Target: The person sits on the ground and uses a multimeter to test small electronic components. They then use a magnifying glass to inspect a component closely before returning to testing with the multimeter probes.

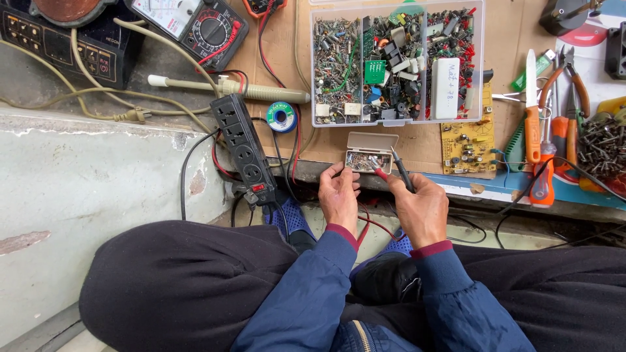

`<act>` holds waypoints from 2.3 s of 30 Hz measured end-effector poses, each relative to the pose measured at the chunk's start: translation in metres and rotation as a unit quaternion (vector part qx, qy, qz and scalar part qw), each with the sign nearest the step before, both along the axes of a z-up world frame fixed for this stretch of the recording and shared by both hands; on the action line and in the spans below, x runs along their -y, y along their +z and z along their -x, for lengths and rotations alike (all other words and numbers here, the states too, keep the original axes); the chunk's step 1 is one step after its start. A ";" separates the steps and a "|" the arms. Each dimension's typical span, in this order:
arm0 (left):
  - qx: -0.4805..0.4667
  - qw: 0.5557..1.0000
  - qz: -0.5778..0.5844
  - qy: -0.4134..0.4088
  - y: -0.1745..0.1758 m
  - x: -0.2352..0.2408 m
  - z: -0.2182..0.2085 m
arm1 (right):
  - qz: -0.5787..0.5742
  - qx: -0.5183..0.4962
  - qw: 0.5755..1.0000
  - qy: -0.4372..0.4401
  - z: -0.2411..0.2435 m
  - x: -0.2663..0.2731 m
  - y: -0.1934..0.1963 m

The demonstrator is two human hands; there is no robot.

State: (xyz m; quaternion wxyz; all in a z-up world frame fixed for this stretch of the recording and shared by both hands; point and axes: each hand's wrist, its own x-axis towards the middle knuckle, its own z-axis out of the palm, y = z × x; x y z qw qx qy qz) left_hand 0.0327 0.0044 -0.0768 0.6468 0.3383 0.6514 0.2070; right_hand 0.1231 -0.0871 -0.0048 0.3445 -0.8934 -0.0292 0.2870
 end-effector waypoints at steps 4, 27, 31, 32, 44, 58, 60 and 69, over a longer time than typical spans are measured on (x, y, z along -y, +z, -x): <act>-0.001 1.000 -0.003 0.000 -0.003 0.001 0.000 | 0.002 -0.001 1.000 0.005 0.000 0.002 0.002; -0.139 0.944 -0.119 -0.274 0.046 0.004 -0.003 | 0.028 0.013 0.999 -0.015 -0.005 0.012 -0.003; -0.151 0.934 -0.100 -0.308 0.031 0.004 -0.005 | 0.032 0.008 0.999 -0.016 -0.009 0.016 -0.016; -0.159 0.929 -0.098 -0.320 0.028 0.003 -0.005 | 0.031 0.006 0.999 -0.016 -0.009 0.016 -0.016; -0.196 0.908 -0.071 -0.363 0.051 -0.009 -0.010 | -0.019 -0.062 0.996 -0.061 -0.009 0.010 -0.002; -0.173 0.931 -0.046 -0.319 0.032 -0.011 -0.009 | -0.081 -0.085 0.988 -0.097 -0.007 0.000 0.014; -0.155 0.942 -0.054 -0.294 0.032 -0.011 -0.010 | -0.095 -0.090 0.986 -0.104 -0.005 0.000 0.017; -0.130 0.956 -0.063 -0.256 0.011 -0.009 -0.011 | -0.123 -0.103 0.981 -0.106 -0.002 0.000 0.023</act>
